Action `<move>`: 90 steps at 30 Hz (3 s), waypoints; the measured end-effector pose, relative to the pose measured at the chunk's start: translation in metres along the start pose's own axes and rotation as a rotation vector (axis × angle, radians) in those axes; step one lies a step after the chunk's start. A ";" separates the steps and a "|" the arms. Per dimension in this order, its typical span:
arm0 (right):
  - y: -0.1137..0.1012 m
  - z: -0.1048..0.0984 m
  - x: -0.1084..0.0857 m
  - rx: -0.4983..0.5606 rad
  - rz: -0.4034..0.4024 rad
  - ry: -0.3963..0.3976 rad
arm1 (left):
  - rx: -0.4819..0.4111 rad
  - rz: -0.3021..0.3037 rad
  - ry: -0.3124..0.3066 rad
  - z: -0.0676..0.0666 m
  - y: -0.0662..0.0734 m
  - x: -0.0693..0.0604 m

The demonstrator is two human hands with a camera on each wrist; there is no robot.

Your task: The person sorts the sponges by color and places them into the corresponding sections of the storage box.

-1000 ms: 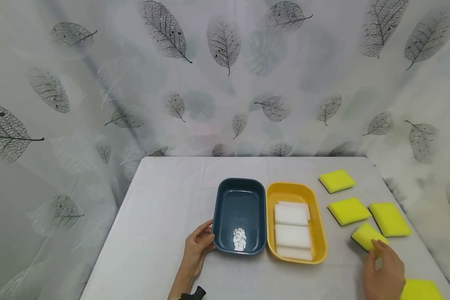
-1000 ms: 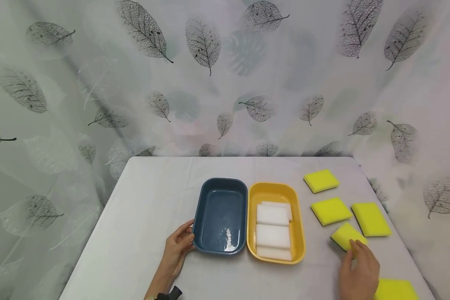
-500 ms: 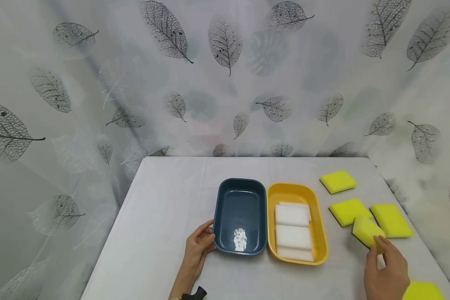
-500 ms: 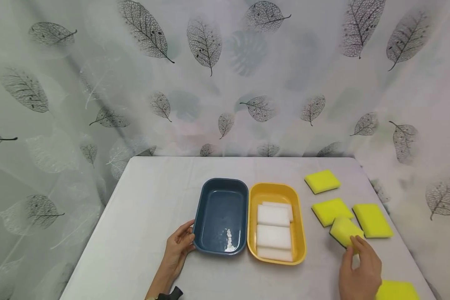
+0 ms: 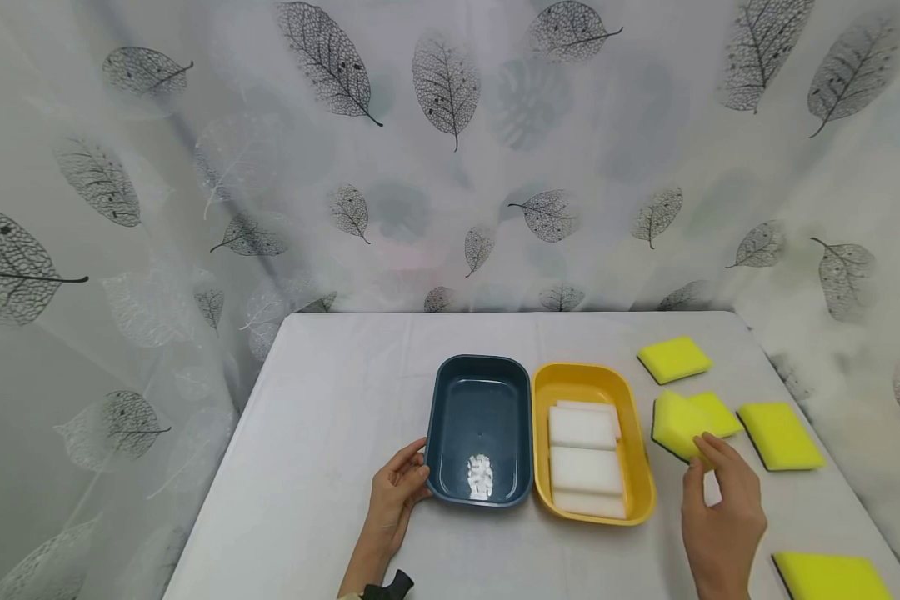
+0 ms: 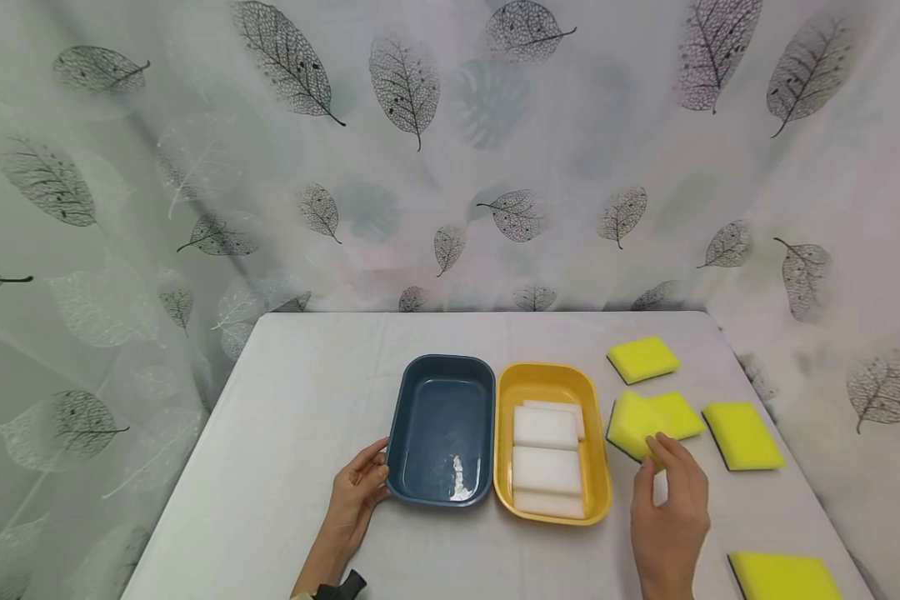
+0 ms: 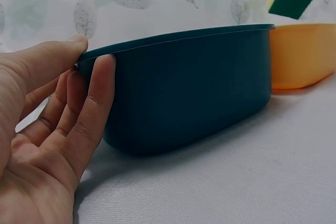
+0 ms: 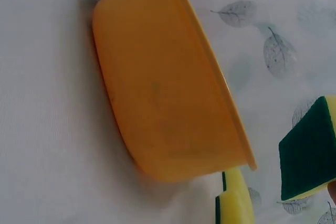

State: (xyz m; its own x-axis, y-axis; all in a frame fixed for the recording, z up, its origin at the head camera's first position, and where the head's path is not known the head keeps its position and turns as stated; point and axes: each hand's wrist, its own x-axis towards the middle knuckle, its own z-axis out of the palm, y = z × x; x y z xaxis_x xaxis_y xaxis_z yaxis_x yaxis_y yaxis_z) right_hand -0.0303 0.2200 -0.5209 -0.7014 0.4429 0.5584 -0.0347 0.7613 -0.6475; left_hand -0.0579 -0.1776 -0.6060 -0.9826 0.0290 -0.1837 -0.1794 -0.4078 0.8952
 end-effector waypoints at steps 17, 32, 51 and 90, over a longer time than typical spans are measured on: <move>-0.050 0.047 -0.008 0.262 -0.212 -0.113 | -0.006 0.012 -0.003 0.000 -0.001 0.000; -0.101 0.086 -0.028 0.311 -0.226 -0.295 | -0.029 0.043 0.040 0.000 -0.001 -0.002; -0.123 0.138 -0.053 0.235 -0.360 -0.436 | 0.044 0.016 0.093 0.001 -0.003 -0.006; -0.137 0.166 -0.049 -0.058 -0.293 -0.876 | 0.045 -0.012 0.051 -0.001 0.000 0.000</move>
State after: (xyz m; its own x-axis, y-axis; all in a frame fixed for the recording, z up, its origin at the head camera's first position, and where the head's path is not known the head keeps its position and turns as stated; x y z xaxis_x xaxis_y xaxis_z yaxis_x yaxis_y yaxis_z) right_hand -0.1097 0.0152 -0.5452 -0.9590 -0.2689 0.0890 -0.2764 0.8195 -0.5020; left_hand -0.0582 -0.1788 -0.6066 -0.9767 -0.0133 -0.2144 -0.1947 -0.3664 0.9099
